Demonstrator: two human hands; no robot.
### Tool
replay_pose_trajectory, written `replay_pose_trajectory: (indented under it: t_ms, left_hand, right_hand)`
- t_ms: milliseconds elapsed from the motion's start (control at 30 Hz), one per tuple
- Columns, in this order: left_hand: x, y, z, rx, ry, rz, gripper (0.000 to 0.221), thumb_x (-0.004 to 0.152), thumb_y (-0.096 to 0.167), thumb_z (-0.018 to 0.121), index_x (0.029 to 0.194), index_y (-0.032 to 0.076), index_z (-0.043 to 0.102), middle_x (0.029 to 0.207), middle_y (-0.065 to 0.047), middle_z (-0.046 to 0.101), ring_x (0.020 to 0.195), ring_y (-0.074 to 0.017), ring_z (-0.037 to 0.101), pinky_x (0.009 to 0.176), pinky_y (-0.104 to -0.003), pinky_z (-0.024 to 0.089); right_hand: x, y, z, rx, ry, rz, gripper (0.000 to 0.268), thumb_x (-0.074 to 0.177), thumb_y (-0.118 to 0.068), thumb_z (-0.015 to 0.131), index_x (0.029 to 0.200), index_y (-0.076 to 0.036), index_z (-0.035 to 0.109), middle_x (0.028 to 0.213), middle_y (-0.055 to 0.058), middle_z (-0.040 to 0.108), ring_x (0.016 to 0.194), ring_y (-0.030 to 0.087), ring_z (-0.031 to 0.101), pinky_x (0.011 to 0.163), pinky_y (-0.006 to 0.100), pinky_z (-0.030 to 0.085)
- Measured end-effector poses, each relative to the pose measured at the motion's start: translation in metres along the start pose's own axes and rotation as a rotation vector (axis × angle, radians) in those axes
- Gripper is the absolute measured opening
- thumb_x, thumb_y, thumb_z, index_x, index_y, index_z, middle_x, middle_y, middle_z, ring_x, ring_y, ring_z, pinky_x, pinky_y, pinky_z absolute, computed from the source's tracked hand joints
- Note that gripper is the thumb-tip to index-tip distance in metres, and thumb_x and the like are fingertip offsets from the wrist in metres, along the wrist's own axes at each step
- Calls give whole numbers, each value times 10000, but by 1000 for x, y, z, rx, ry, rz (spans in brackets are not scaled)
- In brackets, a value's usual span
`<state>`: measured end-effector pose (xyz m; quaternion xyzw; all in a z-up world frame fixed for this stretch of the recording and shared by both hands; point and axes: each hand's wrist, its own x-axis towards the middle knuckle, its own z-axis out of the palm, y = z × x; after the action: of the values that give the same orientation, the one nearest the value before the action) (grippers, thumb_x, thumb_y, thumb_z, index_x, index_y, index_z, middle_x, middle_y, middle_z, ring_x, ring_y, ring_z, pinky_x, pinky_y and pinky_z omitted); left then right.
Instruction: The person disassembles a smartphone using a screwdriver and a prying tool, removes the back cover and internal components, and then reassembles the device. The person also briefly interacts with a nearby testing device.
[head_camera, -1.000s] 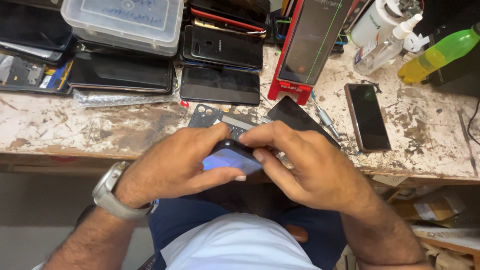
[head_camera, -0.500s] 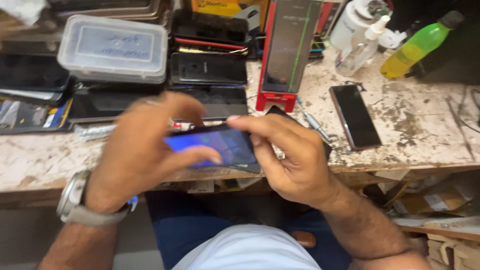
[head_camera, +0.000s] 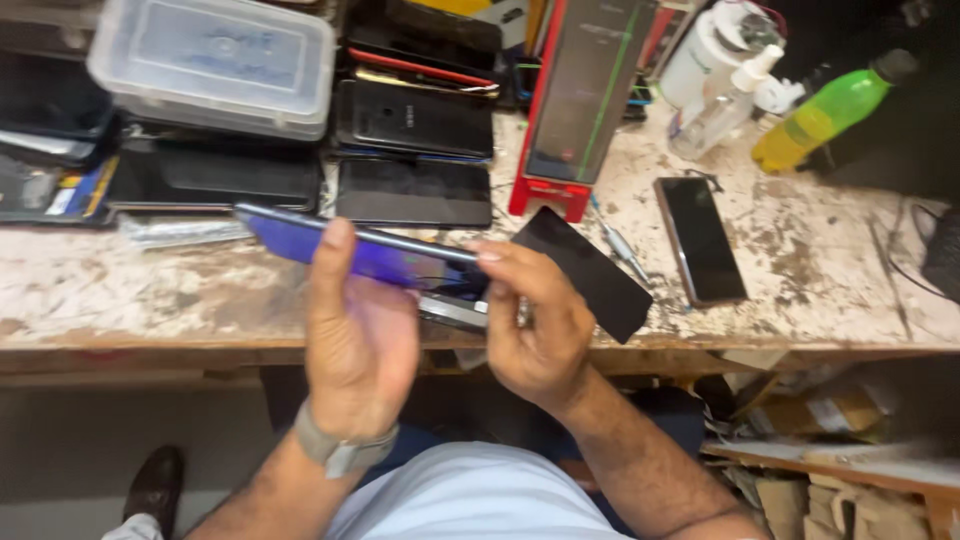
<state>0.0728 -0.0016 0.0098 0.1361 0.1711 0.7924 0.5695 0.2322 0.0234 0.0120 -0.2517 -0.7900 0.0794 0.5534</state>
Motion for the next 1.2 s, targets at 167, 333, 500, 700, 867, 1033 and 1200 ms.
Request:
replay_pose_trajectory:
  t_ms: [167, 333, 500, 700, 867, 1033, 1200]
  left_hand:
    - [2, -3, 5, 14, 31, 106, 365, 974, 244, 756, 1271, 116, 586, 1187, -34, 640, 1104, -187, 627, 994, -426, 504]
    - [2, -5, 0, 63, 1, 183, 503, 975, 177, 748, 1391, 130, 470, 1285, -40, 589, 1217, -201, 585, 1090, -436, 485]
    - [3, -4, 0, 109, -18, 221, 644, 983, 125, 740, 1505, 114, 362, 1409, -83, 518, 1328, -233, 519, 1177, -447, 435]
    - [4, -4, -6, 159, 2, 254, 710, 942, 56, 751, 1520, 136, 346, 1453, -63, 497, 1361, -204, 483, 1206, -403, 404]
    - [8, 2, -5, 243, -1, 248, 720, 947, 24, 750, 1527, 104, 332, 1485, -82, 472, 1368, -202, 486, 1210, -388, 405]
    - [9, 7, -2, 277, -10, 228, 758, 924, 1, 749, 1519, 107, 291, 1439, -95, 466, 1312, -201, 508, 1153, -386, 457]
    - [2, 5, 3, 348, -50, 207, 733, 921, -28, 741, 1492, 91, 297, 1398, -108, 493, 1291, -200, 528, 1149, -375, 465]
  right_hand:
    - [-7, 3, 15, 279, 63, 173, 241, 1104, 41, 567, 1230, -22, 372, 1197, 176, 679, 934, 128, 693, 812, 219, 587]
    - [-15, 9, 8, 224, -3, 244, 237, 1059, 59, 558, 1182, -6, 366, 1137, 199, 667, 902, 139, 653, 797, 245, 554]
    - [-9, 5, -2, 146, -98, 281, 204, 1050, 59, 570, 1153, -2, 405, 1089, 177, 681, 902, 144, 682, 810, 259, 576]
    - [-2, -1, -6, 176, -177, 331, 175, 1071, 29, 553, 1176, 1, 416, 1138, 171, 704, 905, 135, 704, 803, 264, 584]
    - [3, -1, -10, 152, -221, 373, 183, 1065, 11, 557, 1208, 1, 444, 1044, 130, 726, 865, 120, 723, 747, 254, 579]
    - [4, 1, -14, 163, -304, 461, 159, 1055, 17, 561, 1172, -6, 455, 960, 114, 697, 791, 110, 690, 688, 252, 567]
    - [3, 4, -9, 158, -258, 493, 129, 1056, 45, 516, 1143, -3, 434, 1035, 126, 734, 811, 122, 700, 711, 269, 587]
